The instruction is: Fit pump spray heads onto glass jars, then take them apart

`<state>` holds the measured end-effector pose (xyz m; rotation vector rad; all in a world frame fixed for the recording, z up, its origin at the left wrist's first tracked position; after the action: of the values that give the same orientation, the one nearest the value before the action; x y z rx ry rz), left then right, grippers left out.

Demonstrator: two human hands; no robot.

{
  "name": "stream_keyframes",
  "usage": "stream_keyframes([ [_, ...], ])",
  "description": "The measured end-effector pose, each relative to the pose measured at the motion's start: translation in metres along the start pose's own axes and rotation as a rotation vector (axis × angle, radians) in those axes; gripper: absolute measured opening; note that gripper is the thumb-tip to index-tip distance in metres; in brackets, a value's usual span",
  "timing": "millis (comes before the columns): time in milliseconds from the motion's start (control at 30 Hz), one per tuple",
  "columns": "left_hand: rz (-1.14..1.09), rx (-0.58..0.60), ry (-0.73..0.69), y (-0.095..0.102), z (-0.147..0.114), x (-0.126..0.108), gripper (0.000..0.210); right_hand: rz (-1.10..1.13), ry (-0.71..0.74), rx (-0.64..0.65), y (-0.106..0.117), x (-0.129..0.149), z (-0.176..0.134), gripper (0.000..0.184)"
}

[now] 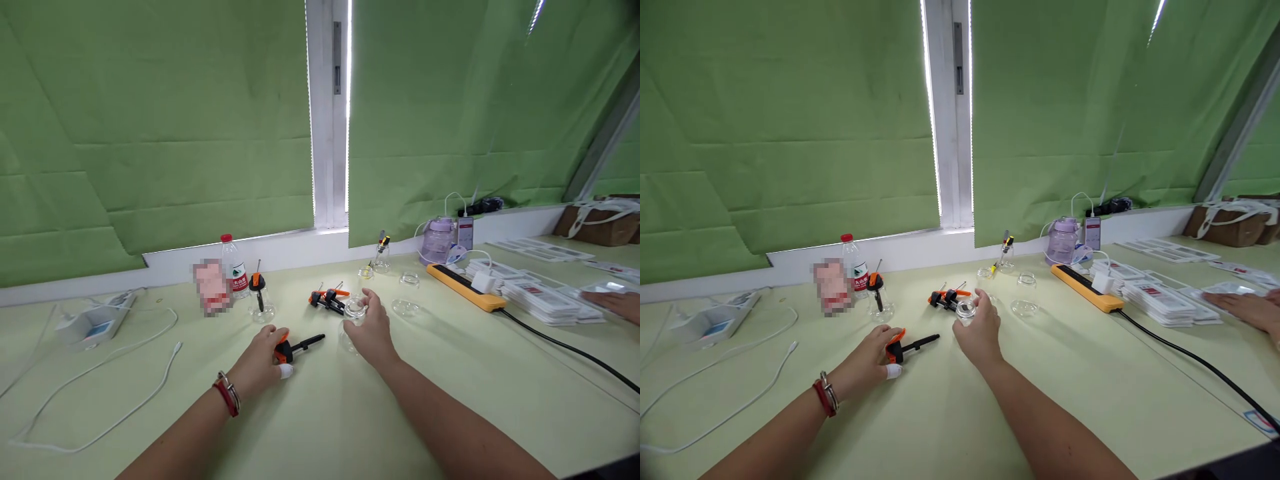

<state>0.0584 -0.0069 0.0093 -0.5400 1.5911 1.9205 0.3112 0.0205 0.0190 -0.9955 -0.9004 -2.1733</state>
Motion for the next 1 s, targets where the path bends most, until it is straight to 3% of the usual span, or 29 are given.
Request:
stream_keyframes([
  [233, -0.028, 0.016, 0.010, -0.011, -0.007, 0.017, 0.051, 0.068, -0.067, 0.193, -0.011, -0.003, -0.011, 0.070],
  [400, -0.094, -0.007, 0.053, -0.005, -0.009, 0.020, 0.070, 0.036, -0.141, 0.463, -0.025, -0.021, -0.013, 0.082],
  [500, -0.094, -0.040, 0.080, -0.002, -0.009, 0.020, 0.077, -0.045, -0.110, 0.580, -0.030, -0.029, -0.016, 0.088],
  [700, -0.080, -0.088, 0.105, 0.002, -0.010, 0.019, 0.082, -0.027, -0.061, 0.641, -0.030, -0.027, -0.017, 0.069],
  [800, -0.092, -0.085, 0.118, 0.000, -0.009, 0.023, 0.080, 0.013, -0.072, 0.638, -0.026, -0.023, -0.016, 0.069],
  [1000, -0.135, -0.033, 0.111, -0.004, -0.006, 0.031, 0.057, 0.068, 0.049, 0.544, -0.017, -0.011, -0.011, 0.072],
])
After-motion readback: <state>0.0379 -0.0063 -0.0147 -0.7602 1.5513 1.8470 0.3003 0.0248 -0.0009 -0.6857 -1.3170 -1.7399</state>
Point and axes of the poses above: each hand's wrist, its own z-axis towards the middle knuckle, its own y-axis out of the back of the hand, x = y × z, the point moved 4 cm from there along z, towards the middle knuckle, and after that the axes turned 12 degrees about -x, right-handed, at the moved point
